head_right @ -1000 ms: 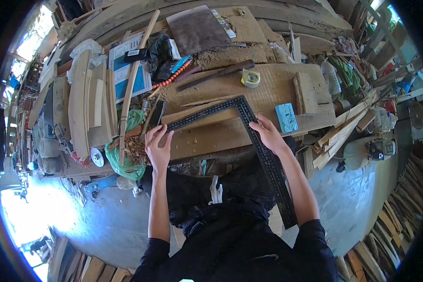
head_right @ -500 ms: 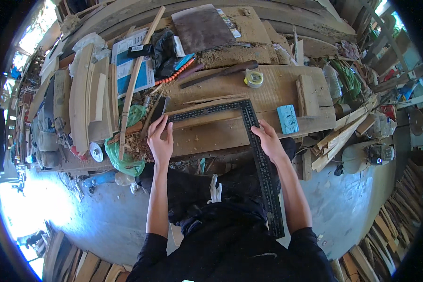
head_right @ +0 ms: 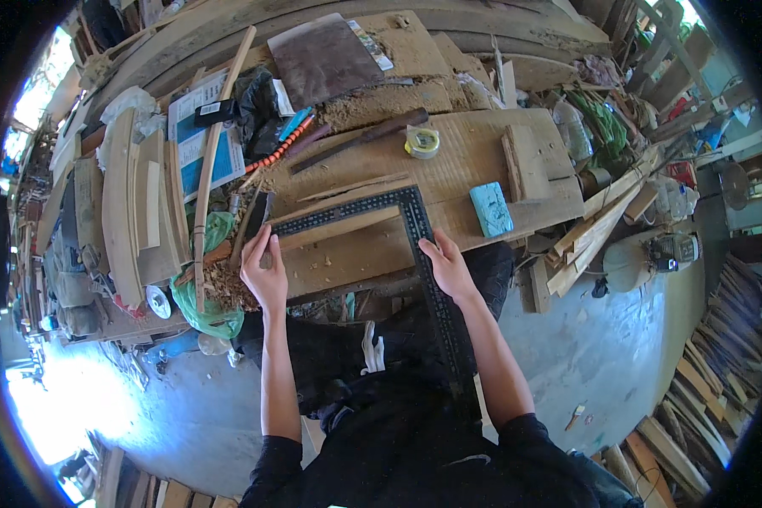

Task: The person uses a try square to mark a piece of wood on a workbench. They then use a chisel and a wooden mallet to carve and shape the wood. The person also uses a sanding block to smooth the surface of the wood and a tape measure to measure its length.

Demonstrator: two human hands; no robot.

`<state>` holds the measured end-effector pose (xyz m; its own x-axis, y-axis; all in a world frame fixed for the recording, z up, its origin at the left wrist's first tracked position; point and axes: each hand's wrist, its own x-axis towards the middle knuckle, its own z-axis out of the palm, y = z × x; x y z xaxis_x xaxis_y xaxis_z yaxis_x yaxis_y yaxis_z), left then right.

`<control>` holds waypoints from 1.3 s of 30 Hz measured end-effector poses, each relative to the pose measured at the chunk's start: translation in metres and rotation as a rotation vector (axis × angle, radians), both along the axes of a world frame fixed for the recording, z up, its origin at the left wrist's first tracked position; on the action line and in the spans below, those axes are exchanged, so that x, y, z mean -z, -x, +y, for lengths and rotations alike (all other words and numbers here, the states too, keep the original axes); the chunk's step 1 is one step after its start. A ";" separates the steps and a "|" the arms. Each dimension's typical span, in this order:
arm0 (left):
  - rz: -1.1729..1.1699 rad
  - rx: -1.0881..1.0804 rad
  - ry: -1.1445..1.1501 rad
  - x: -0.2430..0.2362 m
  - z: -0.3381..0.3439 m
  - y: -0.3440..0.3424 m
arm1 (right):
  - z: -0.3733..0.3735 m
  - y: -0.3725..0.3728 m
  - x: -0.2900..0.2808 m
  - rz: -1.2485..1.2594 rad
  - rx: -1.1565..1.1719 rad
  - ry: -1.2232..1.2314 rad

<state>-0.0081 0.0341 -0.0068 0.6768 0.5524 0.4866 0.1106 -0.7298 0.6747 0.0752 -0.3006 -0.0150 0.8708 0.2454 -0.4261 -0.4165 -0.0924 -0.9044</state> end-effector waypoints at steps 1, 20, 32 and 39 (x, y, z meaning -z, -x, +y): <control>0.003 0.000 0.010 0.000 0.000 -0.001 | -0.002 0.001 -0.003 0.006 -0.036 -0.012; 0.379 0.457 0.174 -0.060 -0.023 0.030 | 0.056 -0.029 -0.137 -0.425 -0.962 0.515; 0.221 0.112 0.341 -0.019 -0.038 0.053 | 0.063 -0.066 -0.068 -1.109 -0.859 0.690; 0.287 0.113 0.532 -0.028 -0.037 0.057 | 0.047 -0.062 -0.047 -1.314 -0.660 0.621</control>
<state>-0.0647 -0.0025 0.0211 0.8083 0.5869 -0.0469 0.2839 -0.3187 0.9043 0.1368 -0.2536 0.0315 0.5126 0.7935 0.3280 0.8476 -0.4065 -0.3411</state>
